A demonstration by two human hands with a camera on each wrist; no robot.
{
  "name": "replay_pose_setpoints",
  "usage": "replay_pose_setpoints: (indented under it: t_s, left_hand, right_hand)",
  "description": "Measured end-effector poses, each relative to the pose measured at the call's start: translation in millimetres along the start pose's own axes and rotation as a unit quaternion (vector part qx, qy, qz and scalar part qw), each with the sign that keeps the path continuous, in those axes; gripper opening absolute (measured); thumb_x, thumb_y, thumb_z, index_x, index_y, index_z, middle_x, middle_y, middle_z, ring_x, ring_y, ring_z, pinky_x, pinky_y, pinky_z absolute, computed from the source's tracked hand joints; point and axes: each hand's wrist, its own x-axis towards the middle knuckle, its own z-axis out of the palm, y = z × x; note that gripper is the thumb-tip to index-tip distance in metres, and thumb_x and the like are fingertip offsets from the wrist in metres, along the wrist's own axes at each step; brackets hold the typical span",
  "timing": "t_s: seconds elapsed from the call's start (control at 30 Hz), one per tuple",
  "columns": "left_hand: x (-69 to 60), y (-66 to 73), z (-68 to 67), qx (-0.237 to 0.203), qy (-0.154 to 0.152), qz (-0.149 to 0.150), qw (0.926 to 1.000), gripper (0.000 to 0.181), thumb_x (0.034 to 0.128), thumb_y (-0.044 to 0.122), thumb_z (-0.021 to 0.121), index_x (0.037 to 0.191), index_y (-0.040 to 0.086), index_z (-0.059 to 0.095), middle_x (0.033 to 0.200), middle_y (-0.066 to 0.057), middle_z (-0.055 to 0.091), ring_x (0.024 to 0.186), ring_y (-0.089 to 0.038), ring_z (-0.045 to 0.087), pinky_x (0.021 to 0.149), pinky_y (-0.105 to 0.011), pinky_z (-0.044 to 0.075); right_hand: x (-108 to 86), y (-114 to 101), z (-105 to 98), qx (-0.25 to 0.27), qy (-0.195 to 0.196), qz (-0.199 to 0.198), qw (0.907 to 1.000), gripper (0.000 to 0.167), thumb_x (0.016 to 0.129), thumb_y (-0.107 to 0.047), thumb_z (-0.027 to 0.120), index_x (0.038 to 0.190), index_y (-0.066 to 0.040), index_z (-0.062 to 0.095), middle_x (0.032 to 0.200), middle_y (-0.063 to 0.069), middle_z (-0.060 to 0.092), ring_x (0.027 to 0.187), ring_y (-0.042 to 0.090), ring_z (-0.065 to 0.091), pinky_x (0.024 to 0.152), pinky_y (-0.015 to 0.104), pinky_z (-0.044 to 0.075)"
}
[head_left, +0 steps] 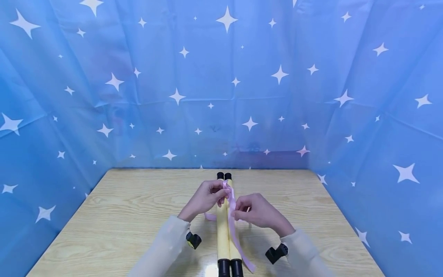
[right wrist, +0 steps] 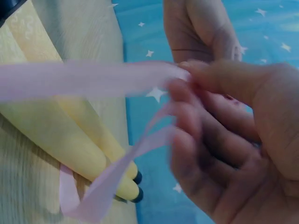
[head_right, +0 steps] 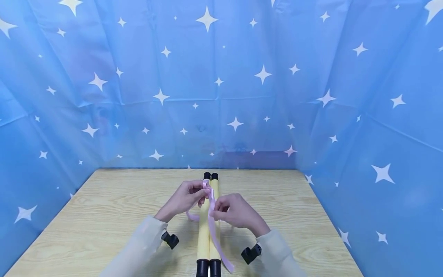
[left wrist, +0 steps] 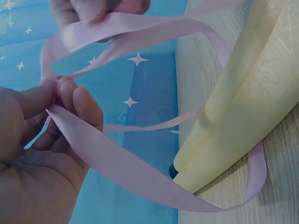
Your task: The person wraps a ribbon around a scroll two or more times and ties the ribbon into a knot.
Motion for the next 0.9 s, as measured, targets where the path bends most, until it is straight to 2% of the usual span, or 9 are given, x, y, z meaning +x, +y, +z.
replay_pose_setpoints:
  t_s: [0.13, 0.23, 0.3, 0.43, 0.53, 0.7, 0.77, 0.83, 0.9]
  left_hand:
    - [-1.5, 1.1, -1.0, -0.003, -0.011, 0.002, 0.9999, 0.016, 0.1021, 0.013, 0.064, 0.094, 0.001, 0.071, 0.080, -0.012, 0.066, 0.064, -0.014, 0.058, 0.058, -0.021, 0.053]
    - [-2.8, 2.4, -1.9, -0.009, -0.022, -0.001, 0.9997, 0.015, 0.1023, 0.012, 0.063, 0.099, 0.002, 0.072, 0.087, -0.024, 0.067, 0.067, -0.014, 0.059, 0.060, -0.022, 0.054]
    - [-3.4, 2.6, -2.0, -0.017, -0.028, -0.003, 0.9995, 0.014, 0.1021, 0.011, 0.063, 0.103, 0.001, 0.073, 0.091, -0.028, 0.067, 0.069, -0.015, 0.060, 0.062, -0.025, 0.056]
    - [-4.2, 2.4, -1.6, -0.027, -0.040, -0.008, 0.9988, 0.014, 0.1016, 0.010, 0.064, 0.107, 0.000, 0.072, 0.090, -0.022, 0.068, 0.070, -0.014, 0.062, 0.064, -0.029, 0.058]
    - [-4.9, 1.6, -1.5, -0.030, -0.048, -0.008, 0.9984, 0.014, 0.1014, 0.011, 0.064, 0.108, 0.001, 0.072, 0.089, -0.016, 0.070, 0.069, -0.013, 0.062, 0.064, -0.027, 0.058]
    - [-7.3, -1.1, -2.6, -0.029, -0.043, -0.013, 0.9986, 0.013, 0.1021, 0.015, 0.064, 0.104, 0.007, 0.074, 0.085, -0.007, 0.070, 0.069, -0.014, 0.063, 0.064, -0.024, 0.057]
    - [-8.6, -2.3, -3.5, -0.026, -0.037, -0.011, 0.9989, 0.012, 0.1024, 0.015, 0.064, 0.104, 0.007, 0.074, 0.084, -0.005, 0.069, 0.070, -0.016, 0.064, 0.064, -0.025, 0.057]
    - [-10.0, -4.0, -4.4, -0.030, -0.031, -0.012, 0.9990, 0.013, 0.1024, 0.013, 0.063, 0.107, 0.008, 0.074, 0.084, -0.007, 0.068, 0.071, -0.019, 0.064, 0.066, -0.028, 0.059]
    - [-11.3, -5.6, -5.4, -0.041, -0.026, -0.013, 0.9987, 0.016, 0.1020, 0.010, 0.063, 0.112, 0.006, 0.074, 0.086, -0.013, 0.069, 0.072, -0.021, 0.064, 0.067, -0.033, 0.060]
  right_hand:
    - [4.0, 1, 4, 0.010, 0.074, 0.031, 0.9967, 0.019, 0.089, -0.027, 0.081, 0.088, -0.016, 0.066, 0.073, -0.004, 0.065, 0.063, 0.005, 0.056, 0.055, 0.021, 0.045]
    - [8.6, 3, 6, 0.008, 0.097, 0.041, 0.9944, 0.023, 0.086, -0.028, 0.084, 0.097, -0.016, 0.067, 0.074, -0.004, 0.063, 0.064, 0.006, 0.055, 0.056, 0.021, 0.044]
    - [11.2, 5, 7, -0.013, 0.098, 0.036, 0.9945, 0.022, 0.086, -0.030, 0.083, 0.098, -0.019, 0.069, 0.077, -0.006, 0.062, 0.065, 0.006, 0.053, 0.057, 0.021, 0.043]
    - [15.3, 10, 9, -0.049, 0.093, 0.012, 0.9944, 0.011, 0.092, -0.031, 0.077, 0.088, -0.024, 0.069, 0.084, -0.008, 0.061, 0.073, 0.008, 0.052, 0.063, 0.022, 0.044]
    - [17.1, 14, 10, -0.025, 0.083, 0.012, 0.9962, 0.011, 0.099, -0.029, 0.069, 0.089, -0.024, 0.070, 0.077, -0.007, 0.058, 0.068, 0.008, 0.050, 0.060, 0.022, 0.043]
    - [17.1, 19, 11, 0.015, 0.069, 0.033, 0.9970, 0.024, 0.104, -0.023, 0.060, 0.086, -0.012, 0.070, 0.063, -0.006, 0.042, 0.056, 0.003, 0.037, 0.052, 0.019, 0.031]
    - [15.8, 20, 10, 0.023, 0.070, 0.035, 0.9967, 0.022, 0.104, -0.020, 0.060, 0.090, -0.008, 0.073, 0.064, -0.006, 0.047, 0.056, 0.003, 0.039, 0.052, 0.019, 0.033]
    - [14.2, 21, 8, 0.045, 0.067, 0.041, 0.9959, 0.018, 0.103, -0.017, 0.061, 0.099, -0.007, 0.075, 0.067, -0.003, 0.058, 0.059, 0.004, 0.050, 0.053, 0.019, 0.040]
    - [11.8, 22, 6, 0.077, 0.059, 0.053, 0.9938, 0.020, 0.102, -0.020, 0.064, 0.108, -0.005, 0.076, 0.074, 0.003, 0.070, 0.066, 0.012, 0.062, 0.056, 0.021, 0.047]
